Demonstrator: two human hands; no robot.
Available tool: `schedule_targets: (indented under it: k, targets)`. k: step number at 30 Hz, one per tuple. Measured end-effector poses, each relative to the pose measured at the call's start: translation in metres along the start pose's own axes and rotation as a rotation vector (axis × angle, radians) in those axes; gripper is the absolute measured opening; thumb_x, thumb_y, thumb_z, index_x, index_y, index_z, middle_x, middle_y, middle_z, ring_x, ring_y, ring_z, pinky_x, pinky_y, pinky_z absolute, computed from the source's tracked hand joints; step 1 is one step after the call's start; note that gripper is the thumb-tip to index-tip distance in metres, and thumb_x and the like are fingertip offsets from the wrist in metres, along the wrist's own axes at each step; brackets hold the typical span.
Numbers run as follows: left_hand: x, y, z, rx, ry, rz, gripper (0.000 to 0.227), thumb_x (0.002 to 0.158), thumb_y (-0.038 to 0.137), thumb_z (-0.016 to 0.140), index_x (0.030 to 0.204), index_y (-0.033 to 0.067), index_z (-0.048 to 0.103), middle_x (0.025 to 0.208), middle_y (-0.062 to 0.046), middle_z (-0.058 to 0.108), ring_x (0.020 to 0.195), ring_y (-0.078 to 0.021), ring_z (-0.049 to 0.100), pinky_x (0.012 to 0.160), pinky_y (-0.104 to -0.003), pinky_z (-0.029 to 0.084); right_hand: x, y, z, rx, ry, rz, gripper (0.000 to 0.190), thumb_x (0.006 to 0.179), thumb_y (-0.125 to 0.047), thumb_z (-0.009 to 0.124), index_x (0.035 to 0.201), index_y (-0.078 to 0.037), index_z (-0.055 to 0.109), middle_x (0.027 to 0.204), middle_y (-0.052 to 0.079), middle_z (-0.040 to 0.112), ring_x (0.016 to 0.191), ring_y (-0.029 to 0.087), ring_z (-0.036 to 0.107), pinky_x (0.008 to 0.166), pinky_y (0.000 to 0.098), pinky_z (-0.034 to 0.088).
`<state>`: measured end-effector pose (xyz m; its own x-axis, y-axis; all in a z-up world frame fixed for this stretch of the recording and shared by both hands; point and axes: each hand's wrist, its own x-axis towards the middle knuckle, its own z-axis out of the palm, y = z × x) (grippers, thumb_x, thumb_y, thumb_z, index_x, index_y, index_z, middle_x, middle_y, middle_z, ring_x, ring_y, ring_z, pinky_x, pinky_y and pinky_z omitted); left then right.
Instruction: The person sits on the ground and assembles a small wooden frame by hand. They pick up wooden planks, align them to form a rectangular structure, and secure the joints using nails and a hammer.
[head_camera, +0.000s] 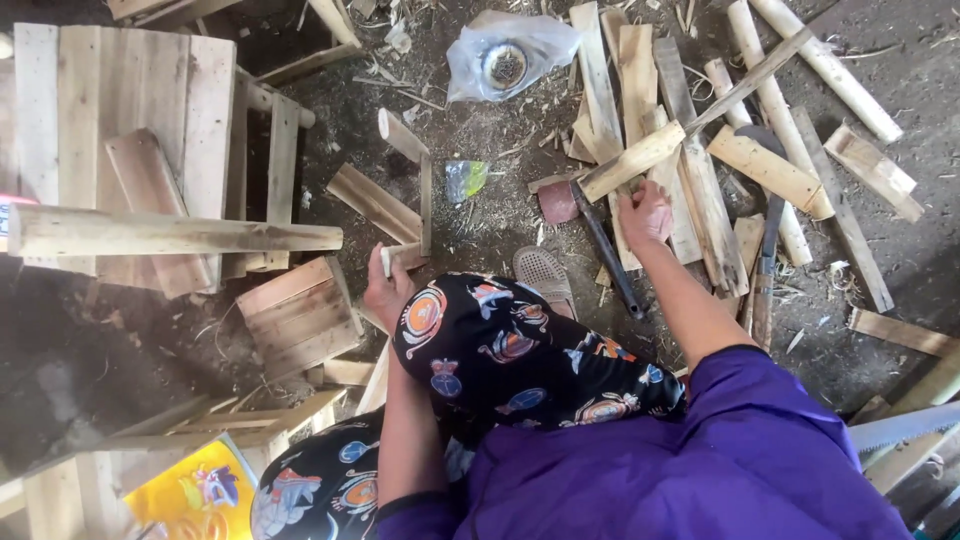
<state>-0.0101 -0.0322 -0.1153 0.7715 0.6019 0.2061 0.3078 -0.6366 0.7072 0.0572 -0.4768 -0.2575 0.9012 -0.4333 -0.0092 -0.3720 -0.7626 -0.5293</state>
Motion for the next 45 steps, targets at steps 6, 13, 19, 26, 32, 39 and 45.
schedule_targets:
  k: [6,13,19,26,32,39,45]
  targets:
    - [0.000,0.002,-0.002,-0.085,-0.016,-0.007,0.033,0.095,0.016,0.072,0.127,0.0210,0.070,0.103,-0.019,0.076,0.093,-0.0418,0.072,0.077,-0.050,0.058,-0.002,-0.014,-0.049,-0.276,0.066,-0.118,0.045,0.077,-0.022,0.086,0.119,-0.022,0.070,0.113,0.007,0.055,0.108,0.035,0.058,0.089,0.0487,0.053]
    - [-0.002,0.002,0.001,-0.131,-0.015,-0.003,0.035,0.097,0.017,0.072,0.132,0.0215,0.069,0.105,-0.020,0.076,0.096,-0.0411,0.071,0.075,-0.050,0.058,0.008,-0.055,-0.052,-0.114,0.093,0.014,0.039,0.087,-0.037,0.079,0.118,-0.016,0.067,0.111,0.003,0.047,0.107,0.030,0.056,0.090,0.0414,0.048]
    - [-0.001,0.013,-0.004,-0.157,-0.022,-0.102,0.035,0.096,0.019,0.073,0.130,0.0255,0.071,0.104,-0.018,0.076,0.100,-0.0371,0.072,0.079,-0.046,0.060,0.055,-0.068,-0.005,0.257,-0.029,0.569,0.066,0.082,-0.057,0.077,0.125,-0.018,0.046,0.116,0.010,0.064,0.118,0.034,0.065,0.099,0.0479,0.051]
    - [0.001,0.014,-0.008,-0.168,-0.061,-0.137,0.035,0.098,0.017,0.071,0.133,0.0213,0.068,0.108,-0.024,0.074,0.101,-0.0419,0.071,0.079,-0.049,0.059,0.056,-0.047,-0.035,0.241,0.068,0.085,0.046,0.088,-0.009,0.077,0.129,-0.011,0.054,0.112,0.019,0.067,0.114,0.041,0.063,0.097,0.0505,0.050]
    - [0.003,0.019,-0.010,-0.183,-0.073,-0.157,0.035,0.100,0.019,0.070,0.134,0.0216,0.068,0.112,-0.025,0.073,0.104,-0.0428,0.069,0.084,-0.048,0.060,0.062,0.072,-0.072,0.172,0.274,0.060,0.040,0.090,-0.008,0.074,0.129,-0.010,0.066,0.117,0.016,0.070,0.117,0.038,0.062,0.101,0.0464,0.050]
    - [0.002,0.013,-0.009,-0.192,-0.080,-0.142,0.036,0.100,0.018,0.069,0.135,0.0211,0.067,0.114,-0.022,0.074,0.103,-0.0402,0.070,0.083,-0.046,0.059,0.033,0.056,-0.117,-0.444,0.160,0.017,0.070,0.087,-0.023,0.084,0.147,-0.016,0.049,0.139,0.028,0.053,0.128,0.053,0.044,0.103,0.0578,0.033]
    - [0.003,-0.025,0.004,-0.070,-0.010,0.023,0.048,0.093,0.022,0.079,0.139,0.0291,0.067,0.117,-0.017,0.074,0.105,-0.0338,0.071,0.087,-0.047,0.060,-0.015,0.056,-0.072,-0.519,0.007,-0.128,0.061,0.075,-0.039,0.087,0.119,-0.013,0.054,0.115,0.012,0.053,0.106,0.037,0.057,0.085,0.0475,0.051]
